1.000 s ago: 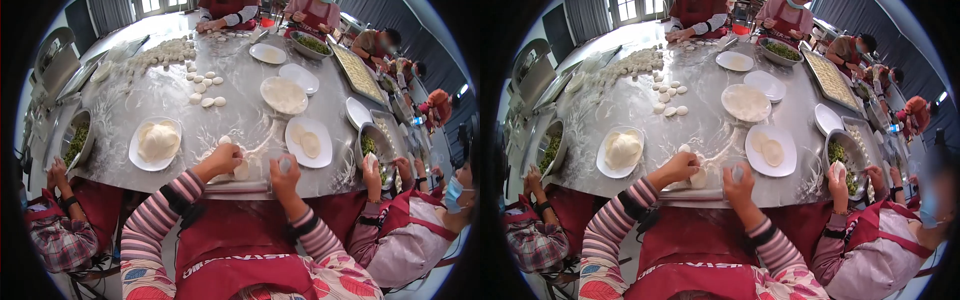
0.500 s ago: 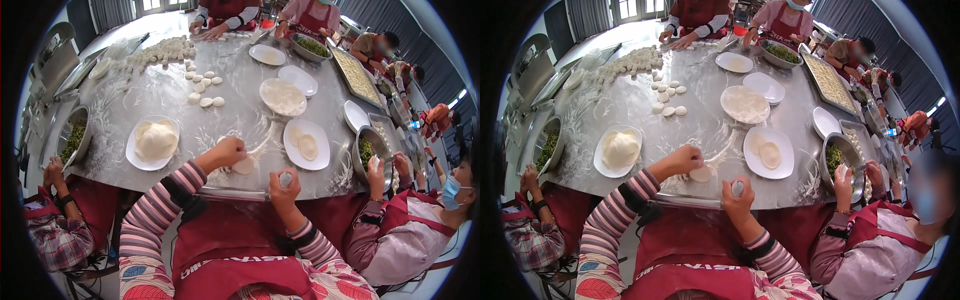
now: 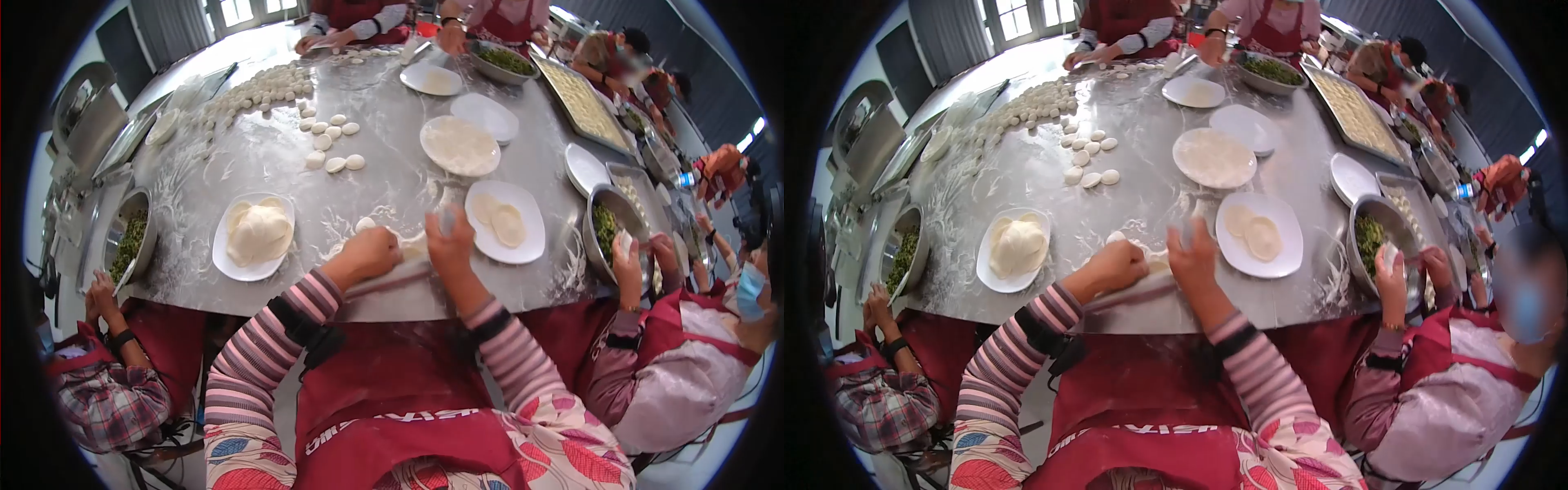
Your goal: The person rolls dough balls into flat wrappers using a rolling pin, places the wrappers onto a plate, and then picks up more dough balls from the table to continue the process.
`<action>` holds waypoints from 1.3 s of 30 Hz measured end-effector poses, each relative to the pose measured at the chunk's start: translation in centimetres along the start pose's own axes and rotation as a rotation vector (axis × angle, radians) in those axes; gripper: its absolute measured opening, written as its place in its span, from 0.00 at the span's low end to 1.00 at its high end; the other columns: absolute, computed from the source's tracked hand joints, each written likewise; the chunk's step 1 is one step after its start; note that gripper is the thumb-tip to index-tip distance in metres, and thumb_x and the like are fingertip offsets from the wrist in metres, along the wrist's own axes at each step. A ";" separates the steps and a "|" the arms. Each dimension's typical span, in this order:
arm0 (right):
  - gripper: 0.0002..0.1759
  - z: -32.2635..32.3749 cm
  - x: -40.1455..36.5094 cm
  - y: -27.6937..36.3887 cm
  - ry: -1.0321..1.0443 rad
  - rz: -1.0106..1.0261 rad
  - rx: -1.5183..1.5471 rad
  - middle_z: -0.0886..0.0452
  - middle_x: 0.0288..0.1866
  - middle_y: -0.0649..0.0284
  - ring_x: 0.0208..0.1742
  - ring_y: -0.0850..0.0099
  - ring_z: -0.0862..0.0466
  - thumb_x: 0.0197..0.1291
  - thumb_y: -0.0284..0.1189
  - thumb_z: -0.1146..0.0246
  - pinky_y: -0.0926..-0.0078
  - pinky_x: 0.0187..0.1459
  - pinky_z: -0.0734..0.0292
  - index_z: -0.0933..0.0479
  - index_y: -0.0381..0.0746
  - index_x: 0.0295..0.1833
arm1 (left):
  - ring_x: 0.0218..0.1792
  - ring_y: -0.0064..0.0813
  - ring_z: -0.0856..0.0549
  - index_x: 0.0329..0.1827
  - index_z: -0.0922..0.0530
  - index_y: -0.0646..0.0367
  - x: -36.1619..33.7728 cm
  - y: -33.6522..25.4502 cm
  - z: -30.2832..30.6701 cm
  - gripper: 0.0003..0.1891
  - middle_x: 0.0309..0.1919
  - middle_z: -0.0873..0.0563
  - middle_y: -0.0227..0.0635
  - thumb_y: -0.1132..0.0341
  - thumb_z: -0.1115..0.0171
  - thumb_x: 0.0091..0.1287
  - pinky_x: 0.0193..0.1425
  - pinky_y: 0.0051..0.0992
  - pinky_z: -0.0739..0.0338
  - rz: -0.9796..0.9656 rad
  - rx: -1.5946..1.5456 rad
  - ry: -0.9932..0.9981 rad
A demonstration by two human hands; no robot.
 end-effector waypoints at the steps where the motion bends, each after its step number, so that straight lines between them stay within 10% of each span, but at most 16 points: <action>1: 0.13 -1.0 1.0 -0.3 0.047 -0.095 0.087 0.26 0.22 0.53 0.22 0.52 0.24 0.50 0.27 0.35 0.61 0.24 0.30 0.31 0.35 0.38 | 0.29 0.41 0.17 0.31 0.19 0.64 0.7 0.1 -0.1 0.12 0.26 0.17 0.48 0.62 0.39 0.52 0.36 0.34 0.25 0.015 -0.037 -0.060; 21: 0.12 3.1 -2.5 -0.1 0.111 -0.100 0.071 0.25 0.27 0.54 0.25 0.56 0.23 0.47 0.23 0.35 0.64 0.29 0.28 0.30 0.36 0.37 | 0.30 0.45 0.18 0.32 0.22 0.65 1.5 0.5 -0.6 0.10 0.26 0.19 0.50 0.66 0.41 0.52 0.38 0.36 0.26 -0.145 -0.038 -0.069; 24: 0.11 5.6 -3.8 1.3 0.159 -0.403 0.265 0.26 0.25 0.56 0.25 0.59 0.24 0.47 0.22 0.35 0.64 0.28 0.28 0.30 0.36 0.36 | 0.29 0.40 0.19 0.30 0.23 0.67 -0.3 1.6 -0.8 0.10 0.24 0.19 0.48 0.67 0.41 0.52 0.36 0.34 0.26 -0.013 -0.355 -0.035; 26: 0.12 4.3 -2.8 0.9 0.111 -0.051 0.034 0.27 0.26 0.55 0.26 0.58 0.24 0.47 0.22 0.35 0.64 0.28 0.28 0.30 0.35 0.37 | 0.27 0.37 0.19 0.30 0.23 0.67 -1.1 1.0 -0.6 0.09 0.24 0.19 0.46 0.68 0.41 0.53 0.35 0.33 0.26 -0.082 -0.300 -0.028; 32: 0.15 -0.1 0.8 -0.2 0.183 -0.310 0.147 0.26 0.27 0.46 0.28 0.49 0.23 0.50 0.26 0.36 0.61 0.30 0.29 0.31 0.35 0.42 | 0.27 0.38 0.18 0.31 0.23 0.68 1.4 0.9 -0.5 0.09 0.24 0.19 0.46 0.69 0.41 0.52 0.35 0.33 0.26 -0.025 -0.093 -0.079; 34: 0.14 1.9 -1.6 -0.6 0.080 -0.078 0.000 0.24 0.28 0.49 0.28 0.51 0.23 0.48 0.25 0.35 0.62 0.31 0.28 0.30 0.35 0.40 | 0.28 0.40 0.18 0.32 0.23 0.67 1.3 0.9 0.0 0.09 0.25 0.18 0.47 0.69 0.41 0.52 0.34 0.34 0.26 -0.090 -0.020 0.070; 39: 0.13 5.2 -3.2 1.5 0.117 -0.331 0.187 0.24 0.27 0.53 0.26 0.53 0.23 0.48 0.25 0.34 0.63 0.30 0.27 0.30 0.36 0.38 | 0.27 0.41 0.18 0.35 0.22 0.66 -0.9 1.3 -0.5 0.11 0.28 0.17 0.48 0.68 0.42 0.52 0.34 0.34 0.25 0.030 -0.311 0.049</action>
Point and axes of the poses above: each hand's wrist, its own x-axis towards the middle knuckle, its own z-axis out of the back of the hand, y = z × x, the point moved 2 cm from there along x, towards the middle knuckle
